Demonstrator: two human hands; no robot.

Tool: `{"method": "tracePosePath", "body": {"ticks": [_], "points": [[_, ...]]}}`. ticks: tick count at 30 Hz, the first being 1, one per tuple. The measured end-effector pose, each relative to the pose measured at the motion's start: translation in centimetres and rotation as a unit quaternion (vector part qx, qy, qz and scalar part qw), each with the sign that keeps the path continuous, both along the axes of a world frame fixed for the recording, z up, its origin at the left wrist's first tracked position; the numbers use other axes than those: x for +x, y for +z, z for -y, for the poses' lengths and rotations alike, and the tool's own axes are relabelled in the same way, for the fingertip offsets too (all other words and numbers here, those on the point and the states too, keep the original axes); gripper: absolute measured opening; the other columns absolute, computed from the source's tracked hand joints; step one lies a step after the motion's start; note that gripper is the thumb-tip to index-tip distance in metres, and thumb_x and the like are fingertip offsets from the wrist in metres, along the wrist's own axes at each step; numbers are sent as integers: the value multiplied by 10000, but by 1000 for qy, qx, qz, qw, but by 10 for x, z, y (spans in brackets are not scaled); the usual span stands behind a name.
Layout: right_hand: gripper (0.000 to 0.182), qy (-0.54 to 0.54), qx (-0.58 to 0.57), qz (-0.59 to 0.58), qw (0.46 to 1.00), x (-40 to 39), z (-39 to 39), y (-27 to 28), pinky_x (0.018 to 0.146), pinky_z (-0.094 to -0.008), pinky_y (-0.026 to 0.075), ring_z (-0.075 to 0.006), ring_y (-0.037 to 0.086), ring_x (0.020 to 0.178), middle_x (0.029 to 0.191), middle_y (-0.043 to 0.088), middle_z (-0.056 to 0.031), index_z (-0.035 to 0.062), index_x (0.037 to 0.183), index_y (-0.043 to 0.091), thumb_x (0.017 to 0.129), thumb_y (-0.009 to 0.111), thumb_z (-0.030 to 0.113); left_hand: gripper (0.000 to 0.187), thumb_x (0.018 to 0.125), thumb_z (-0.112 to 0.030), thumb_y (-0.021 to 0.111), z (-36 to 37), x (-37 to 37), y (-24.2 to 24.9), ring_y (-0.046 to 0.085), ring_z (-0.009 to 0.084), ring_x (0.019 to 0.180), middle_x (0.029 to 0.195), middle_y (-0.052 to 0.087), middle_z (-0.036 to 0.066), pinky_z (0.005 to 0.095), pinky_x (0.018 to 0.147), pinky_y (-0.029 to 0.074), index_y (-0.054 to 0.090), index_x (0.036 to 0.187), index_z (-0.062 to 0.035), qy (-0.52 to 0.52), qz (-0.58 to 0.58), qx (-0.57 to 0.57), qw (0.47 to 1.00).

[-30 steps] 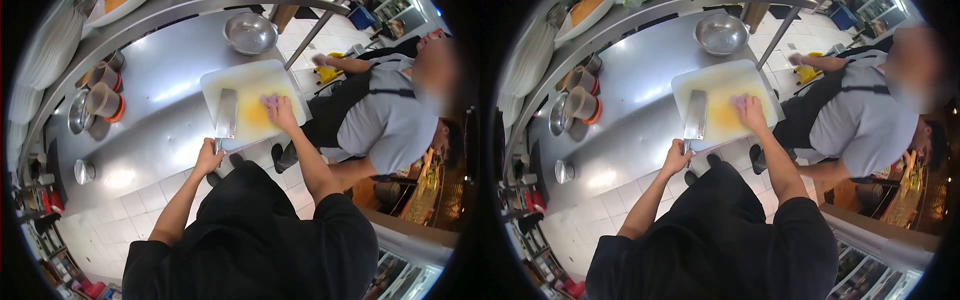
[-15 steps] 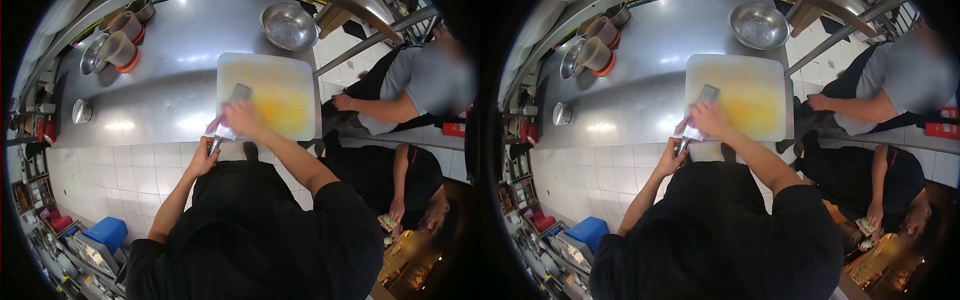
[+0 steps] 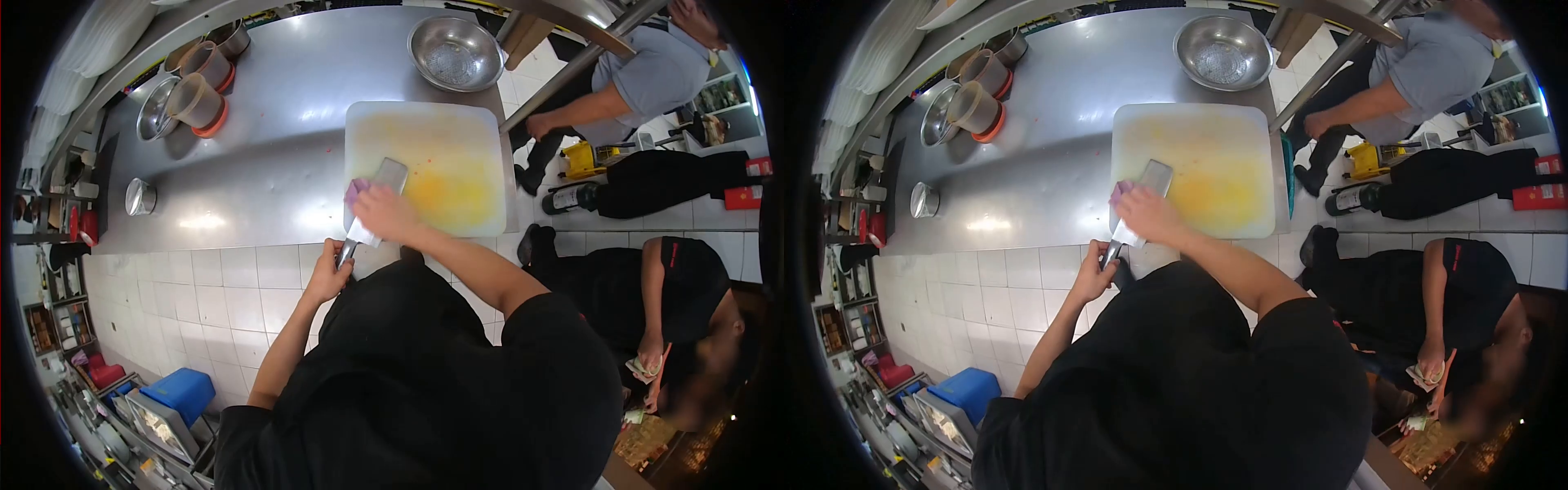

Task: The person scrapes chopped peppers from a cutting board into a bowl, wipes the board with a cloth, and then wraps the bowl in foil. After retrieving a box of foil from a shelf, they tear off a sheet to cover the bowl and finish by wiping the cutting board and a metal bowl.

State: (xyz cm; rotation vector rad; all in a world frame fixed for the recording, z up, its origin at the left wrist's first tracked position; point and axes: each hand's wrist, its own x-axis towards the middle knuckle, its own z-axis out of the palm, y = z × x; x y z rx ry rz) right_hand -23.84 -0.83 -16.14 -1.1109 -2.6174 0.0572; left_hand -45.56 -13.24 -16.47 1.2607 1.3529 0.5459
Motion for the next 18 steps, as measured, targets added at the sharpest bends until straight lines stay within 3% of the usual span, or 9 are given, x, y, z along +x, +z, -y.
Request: {"method": "tracePosePath", "body": {"ticks": [1, 3, 6, 8, 10, 12, 14, 16, 18], "points": [[191, -31, -45, 80, 995, 5, -10, 3, 875, -467, 529, -331, 657, 1035, 971, 689, -166, 28, 1018, 696, 883, 598, 121, 354, 971, -131, 636, 1, -1, 0, 581, 160, 545, 975, 609, 148, 331, 482, 472, 420, 1225, -12, -2, -1, 11, 1000], [182, -111, -59, 73, 989, 42, -58, 8, 870, -475, 524, -351, 661, 1022, 946, 689, -157, 45, 1032, 699, 912, 594, 134, 351, 967, -133, 637, 7, -4, -13, 580, 165, 544, 965, 610, 143, 329, 482, 468, 428, 1222, -13, -7, -20, 50, 999], [173, -95, 83, -47, 991, 74, -89, 10, 859, -489, 511, -368, 651, 1001, 978, 687, -156, 46, 1029, 694, 954, 573, 143, 328, 961, -118, 624, 6, -10, -24, 584, 175, 544, 946, 618, 133, 321, 475, 468, 443, 1213, -13, -2, -44, 97, 994], [205, -170, -27, 19, 985, 82, -82, 58, 870, -506, 500, -394, 630, 1022, 1028, 671, -187, 34, 1075, 675, 979, 560, 175, 310, 959, -101, 611, 4, -9, -21, 589, 179, 546, 939, 625, 129, 315, 467, 472, 449, 1208, -12, 11, -40, 83, 996], [244, -225, -30, -61, 972, 109, -87, 28, 879, -525, 487, -422, 612, 1014, 1040, 653, -226, 47, 1122, 652, 982, 549, 218, 293, 953, -50, 566, -2, -19, -3, 606, 179, 554, 907, 637, 128, 314, 455, 497, 449, 1220, -26, 36, 185, -149, 971], [291, -275, -42, -131, 952, 131, -75, 3, 893, -537, 474, -450, 590, 1012, 1051, 627, -267, 62, 1167, 623, 978, 551, 271, 272, 1007, -139, 522, 4, -32, -11, 626, 185, 567, 863, 649, 134, 327, 443, 523, 494, 1251, -20, 44, 260, -190, 946], [279, -252, -8, -70, 965, 134, -50, -6, 892, -528, 481, -446, 587, 1014, 1061, 612, -255, 69, 1152, 620, 962, 581, 269, 378, 1060, -301, 464, -6, -42, -19, 631, 199, 561, 847, 664, 148, 322, 447, 530, 545, 1283, -6, 1, 471, -342, 813], [263, -236, 36, -25, 971, 130, -38, -6, 885, -527, 486, -442, 588, 1011, 1073, 605, -241, 74, 1137, 624, 951, 598, 259, 509, 1094, -420, 376, -8, -19, -3, 615, 203, 516, 856, 682, 164, 301, 451, 532, 579, 1288, 4, 61, 370, -373, 849], [243, -171, 28, -11, 985, 128, -37, -3, 855, -517, 506, -426, 586, 1002, 1091, 586, -204, 82, 1128, 633, 951, 604, 246, 442, 1103, -372, 421, -13, -14, -17, 612, 188, 513, 880, 697, 151, 282, 459, 519, 564, 1303, -5, 44, 375, -366, 851]]}}
